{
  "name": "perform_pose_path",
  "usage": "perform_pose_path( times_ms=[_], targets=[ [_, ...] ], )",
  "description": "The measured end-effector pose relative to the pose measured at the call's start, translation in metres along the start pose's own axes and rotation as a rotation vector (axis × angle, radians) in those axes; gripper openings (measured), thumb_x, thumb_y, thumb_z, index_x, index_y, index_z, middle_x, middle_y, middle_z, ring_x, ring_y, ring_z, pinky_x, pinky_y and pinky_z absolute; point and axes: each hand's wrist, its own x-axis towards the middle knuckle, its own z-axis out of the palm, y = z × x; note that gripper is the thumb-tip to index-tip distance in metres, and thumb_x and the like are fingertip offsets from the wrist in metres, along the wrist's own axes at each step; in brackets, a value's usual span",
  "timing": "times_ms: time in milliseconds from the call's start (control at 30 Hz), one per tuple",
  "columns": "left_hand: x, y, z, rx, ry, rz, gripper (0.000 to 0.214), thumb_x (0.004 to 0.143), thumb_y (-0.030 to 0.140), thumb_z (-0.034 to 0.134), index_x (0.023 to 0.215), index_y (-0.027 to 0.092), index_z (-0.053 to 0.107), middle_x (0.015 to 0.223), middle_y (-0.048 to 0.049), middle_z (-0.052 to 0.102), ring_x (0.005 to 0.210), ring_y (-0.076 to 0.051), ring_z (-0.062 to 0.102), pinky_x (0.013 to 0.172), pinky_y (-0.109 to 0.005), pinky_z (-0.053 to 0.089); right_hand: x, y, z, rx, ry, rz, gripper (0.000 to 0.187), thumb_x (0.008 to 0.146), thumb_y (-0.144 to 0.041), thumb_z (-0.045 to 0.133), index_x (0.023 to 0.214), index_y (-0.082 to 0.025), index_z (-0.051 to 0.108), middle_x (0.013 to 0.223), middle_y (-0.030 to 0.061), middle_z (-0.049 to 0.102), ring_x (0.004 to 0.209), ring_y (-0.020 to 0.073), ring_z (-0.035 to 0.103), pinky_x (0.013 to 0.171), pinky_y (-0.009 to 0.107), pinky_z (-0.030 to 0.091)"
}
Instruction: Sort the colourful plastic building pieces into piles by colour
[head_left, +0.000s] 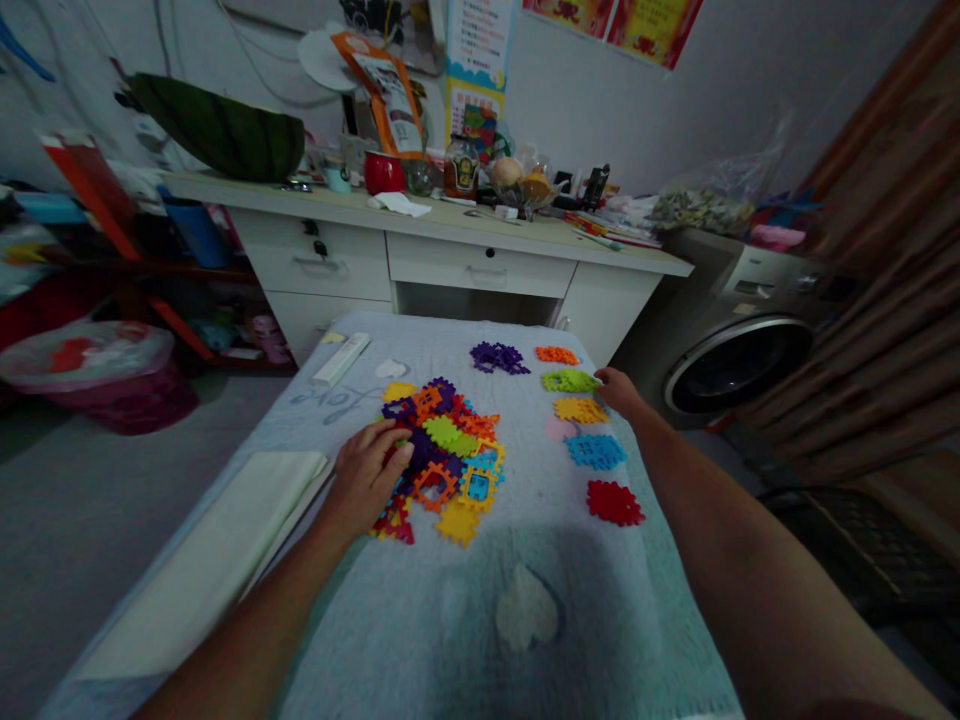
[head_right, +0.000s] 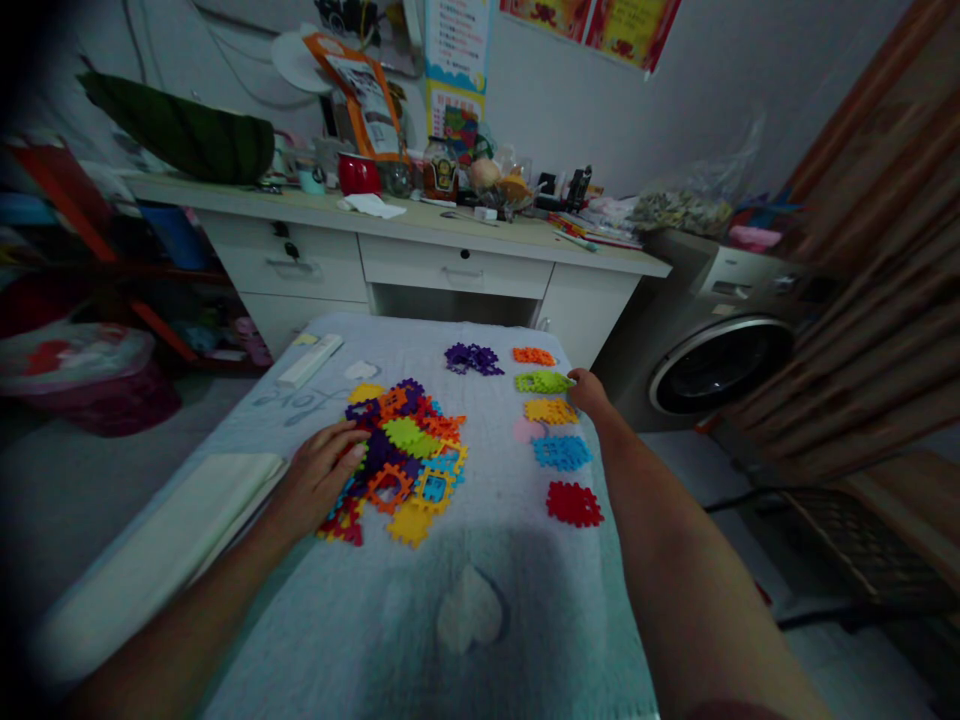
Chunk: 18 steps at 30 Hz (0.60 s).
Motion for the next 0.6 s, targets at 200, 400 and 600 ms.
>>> perform_pose_path(
  times_ms=[200, 400, 600],
  targets=[
    [-0.001, 0.001, 0.001, 0.022, 0.014, -0.002, 0.043, 0.094, 0.052, 0.037, 0.111, 0.024, 0.064, 0.127, -0.0073, 0.057, 0.121, -0.026, 0.051, 0.107, -0.049, 0.037, -0.013, -0.012, -0.009, 0.076, 0.081, 0.047, 0.034, 0.075, -0.008, 0.053, 0.106, -0.011, 0.066, 0.100, 0.0112, 0.069, 0.087, 0.0190, 0.064, 0.077, 0.029, 0.051],
    [-0.002, 0.001, 0.002, 0.043, 0.035, -0.021, 0.041, 0.094, 0.051, 0.038, 0.110, 0.025, 0.065, 0.127, -0.0071, 0.057, 0.122, -0.026, 0.050, 0.107, -0.050, 0.037, -0.067, -0.091, -0.008, 0.353, -0.081, -0.292, 0.021, 0.082, -0.025, 0.056, 0.099, -0.016, 0.065, 0.093, 0.0060, 0.068, 0.079, 0.0160, 0.063, 0.070, 0.027, 0.050],
    [-0.002, 0.002, 0.002, 0.058, 0.006, -0.019, 0.043, 0.093, 0.051, 0.040, 0.112, 0.022, 0.064, 0.129, -0.0087, 0.056, 0.122, -0.026, 0.050, 0.107, -0.048, 0.037, -0.157, -0.176, 0.028, 0.224, -0.389, -0.714, 0.017, 0.081, -0.025, 0.066, 0.095, -0.017, 0.067, 0.093, 0.0049, 0.068, 0.085, 0.0161, 0.061, 0.077, 0.028, 0.047]
  ],
)
